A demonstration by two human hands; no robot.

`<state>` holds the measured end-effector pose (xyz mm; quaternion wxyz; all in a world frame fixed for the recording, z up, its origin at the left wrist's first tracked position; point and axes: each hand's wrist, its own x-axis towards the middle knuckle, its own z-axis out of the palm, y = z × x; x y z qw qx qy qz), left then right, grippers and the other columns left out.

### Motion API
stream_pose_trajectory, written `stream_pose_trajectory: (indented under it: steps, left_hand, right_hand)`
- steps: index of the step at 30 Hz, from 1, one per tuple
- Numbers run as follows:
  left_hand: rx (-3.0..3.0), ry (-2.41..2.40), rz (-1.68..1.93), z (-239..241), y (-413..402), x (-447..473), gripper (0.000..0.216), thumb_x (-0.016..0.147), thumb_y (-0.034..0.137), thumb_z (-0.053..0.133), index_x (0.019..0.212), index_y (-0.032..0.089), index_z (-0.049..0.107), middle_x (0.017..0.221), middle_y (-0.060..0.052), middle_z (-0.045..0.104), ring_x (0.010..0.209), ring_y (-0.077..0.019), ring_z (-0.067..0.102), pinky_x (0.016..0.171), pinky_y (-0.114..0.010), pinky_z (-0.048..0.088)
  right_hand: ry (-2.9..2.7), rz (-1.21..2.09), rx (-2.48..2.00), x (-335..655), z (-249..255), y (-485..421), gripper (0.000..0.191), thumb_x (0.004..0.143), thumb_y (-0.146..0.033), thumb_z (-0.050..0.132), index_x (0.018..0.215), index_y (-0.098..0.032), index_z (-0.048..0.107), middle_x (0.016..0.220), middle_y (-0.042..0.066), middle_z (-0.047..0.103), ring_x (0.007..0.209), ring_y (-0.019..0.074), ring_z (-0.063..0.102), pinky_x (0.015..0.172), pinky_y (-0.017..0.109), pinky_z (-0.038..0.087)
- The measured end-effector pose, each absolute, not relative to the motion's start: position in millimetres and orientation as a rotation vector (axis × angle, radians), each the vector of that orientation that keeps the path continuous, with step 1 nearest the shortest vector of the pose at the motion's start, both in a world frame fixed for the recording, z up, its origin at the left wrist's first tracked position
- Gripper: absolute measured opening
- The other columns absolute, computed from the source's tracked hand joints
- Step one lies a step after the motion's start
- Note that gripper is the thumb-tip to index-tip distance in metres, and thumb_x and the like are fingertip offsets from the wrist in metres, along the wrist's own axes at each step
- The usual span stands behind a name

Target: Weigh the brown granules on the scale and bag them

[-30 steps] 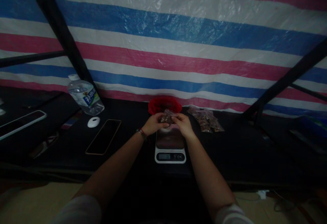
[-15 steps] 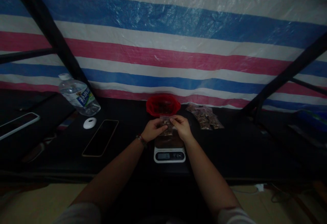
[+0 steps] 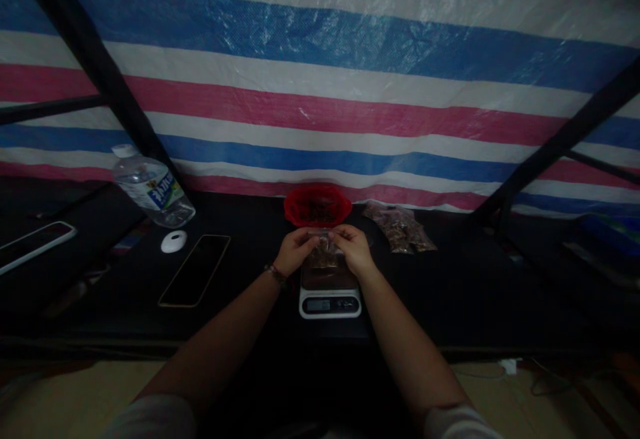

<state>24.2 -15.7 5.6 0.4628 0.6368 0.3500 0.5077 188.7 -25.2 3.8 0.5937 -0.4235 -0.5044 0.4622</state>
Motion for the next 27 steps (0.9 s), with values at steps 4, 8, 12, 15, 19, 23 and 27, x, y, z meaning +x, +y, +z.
stream_pose_trajectory:
  steps: [4,8,12,15,19,23,27]
  left_hand:
    - [1.466,0.963,1.333,3.0,-13.0,24.3,0.026,0.072,0.04,0.066,0.069,0.014,0.064,0.065,-0.001,0.064,0.059,-0.0111,0.057,0.058,-0.021,0.046]
    - [1.404,0.972,1.374,3.6,-12.3,24.9,0.025,0.07,0.038,0.069,0.07,0.014,0.063,0.066,0.0,0.063,0.06,-0.0105,0.056,0.058,-0.021,0.045]
    - [1.344,0.943,1.375,3.9,-11.9,24.9,0.023,0.068,0.036,0.07,0.066,0.014,0.06,0.061,0.002,0.061,0.056,-0.0089,0.054,0.056,-0.02,0.043]
    - [1.357,0.946,1.364,3.3,-11.6,24.5,0.023,0.067,0.035,0.071,0.064,0.014,0.062,0.061,0.001,0.062,0.056,-0.0095,0.055,0.056,-0.02,0.044]
    - [1.373,0.978,1.383,3.3,-12.6,24.9,0.023,0.067,0.036,0.071,0.068,0.014,0.066,0.065,-0.001,0.065,0.059,-0.0115,0.058,0.059,-0.022,0.046]
    - [1.37,0.971,1.353,4.4,-16.0,27.0,0.024,0.066,0.037,0.071,0.071,0.014,0.066,0.065,-0.001,0.066,0.058,-0.0115,0.058,0.056,-0.022,0.046]
    - [1.444,0.983,1.334,6.8,-21.1,29.4,0.022,0.068,0.036,0.07,0.069,0.014,0.067,0.064,-0.001,0.065,0.057,-0.0113,0.057,0.055,-0.021,0.045]
  right_hand:
    - [-1.171,1.089,-0.982,187.8,5.8,-26.6,0.019,0.065,-0.032,0.073,0.072,-0.017,0.065,0.066,-0.001,0.064,0.058,0.0112,0.056,0.055,0.022,0.042]
    - [-1.135,1.103,-0.976,187.0,8.1,-27.6,0.019,0.067,-0.035,0.07,0.072,-0.017,0.065,0.063,-0.001,0.062,0.054,0.0108,0.054,0.052,0.022,0.041]
    - [-1.102,1.068,-1.006,186.5,8.6,-27.6,0.021,0.064,-0.035,0.072,0.067,-0.017,0.062,0.056,-0.003,0.058,0.049,0.0095,0.05,0.048,0.021,0.039]
    - [-1.095,1.056,-1.009,186.6,8.8,-27.9,0.021,0.065,-0.035,0.072,0.066,-0.017,0.061,0.056,-0.003,0.059,0.048,0.0094,0.049,0.048,0.021,0.038]
    - [-1.08,1.095,-0.976,186.6,8.7,-28.9,0.019,0.067,-0.034,0.071,0.067,-0.017,0.062,0.057,-0.003,0.059,0.048,0.0093,0.049,0.047,0.021,0.036]
    - [-1.103,1.114,-0.989,185.1,6.9,-29.8,0.018,0.067,-0.034,0.071,0.07,-0.017,0.064,0.059,-0.002,0.059,0.05,0.0098,0.05,0.048,0.021,0.037]
    - [-1.188,1.103,-1.04,183.5,6.1,-30.6,0.02,0.066,-0.036,0.071,0.072,-0.017,0.067,0.065,0.0,0.064,0.056,0.012,0.054,0.053,0.023,0.04]
